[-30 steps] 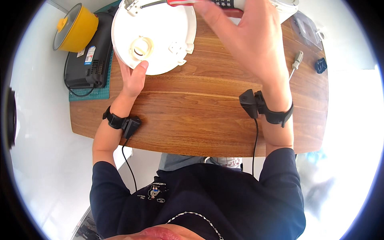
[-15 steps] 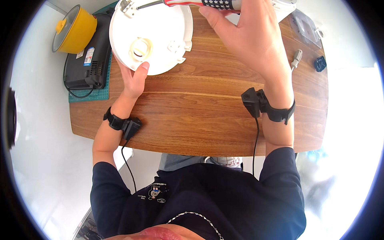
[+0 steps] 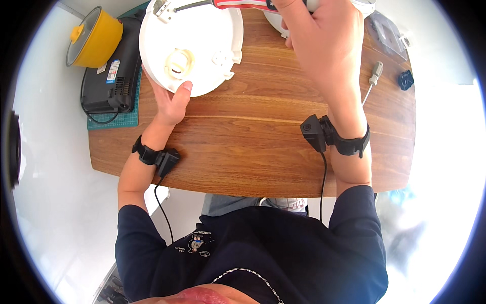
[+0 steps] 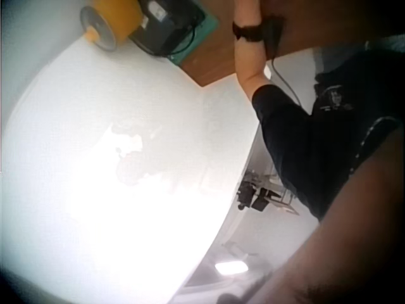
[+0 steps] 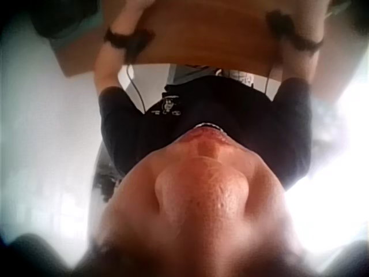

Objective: The person assembles a white kitchen appliance by hand and with a screwdriver. They place a circular metal plate onto the base, secure it with screws, then attach a white plastic lid and fasten additional screws to complete the assembly.

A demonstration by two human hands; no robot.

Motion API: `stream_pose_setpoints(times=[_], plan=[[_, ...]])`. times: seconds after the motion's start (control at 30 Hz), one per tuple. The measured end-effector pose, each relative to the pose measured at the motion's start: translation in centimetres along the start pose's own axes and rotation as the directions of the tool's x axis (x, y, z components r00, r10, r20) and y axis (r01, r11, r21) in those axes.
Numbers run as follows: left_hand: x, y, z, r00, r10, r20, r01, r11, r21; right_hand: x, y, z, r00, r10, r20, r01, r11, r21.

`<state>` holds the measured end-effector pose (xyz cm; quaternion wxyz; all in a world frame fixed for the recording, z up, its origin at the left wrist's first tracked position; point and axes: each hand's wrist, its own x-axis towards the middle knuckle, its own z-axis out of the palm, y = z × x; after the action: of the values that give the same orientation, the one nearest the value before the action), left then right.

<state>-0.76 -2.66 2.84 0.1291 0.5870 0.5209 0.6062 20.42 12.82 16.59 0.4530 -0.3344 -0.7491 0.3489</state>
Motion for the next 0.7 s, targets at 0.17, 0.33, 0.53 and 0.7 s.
stream_pose_setpoints(times=[0.17, 0.33, 0.53, 0.7], plan=[[-0.1, -0.1, 0.2, 1.0, 0.016, -0.009, -0.017, 0.999, -0.042, 1.3, -3.2, -1.1, 0.956, 0.265, 0.129, -0.274, 0.96, 0.059], [-0.2, 0.0, -0.2, 1.0, -0.013, -0.02, 0.013, 0.999, -0.04, 1.3, -3.2, -0.2, 0.99, 0.127, 0.062, -0.136, 0.976, 0.172], [0.0, -0.4, -0.1, 0.999, 0.014, -0.038, -0.015, 1.0, -0.023, 0.0, 0.6, -0.7, 0.983, 0.042, 0.176, -0.066, 0.989, 0.131], [-0.2, -1.4, -0.4, 0.978, -0.188, -0.093, 0.162, 0.959, -0.235, 0.7, 0.6, -0.5, 0.989, 0.047, 0.137, -0.051, 0.998, 0.024]])
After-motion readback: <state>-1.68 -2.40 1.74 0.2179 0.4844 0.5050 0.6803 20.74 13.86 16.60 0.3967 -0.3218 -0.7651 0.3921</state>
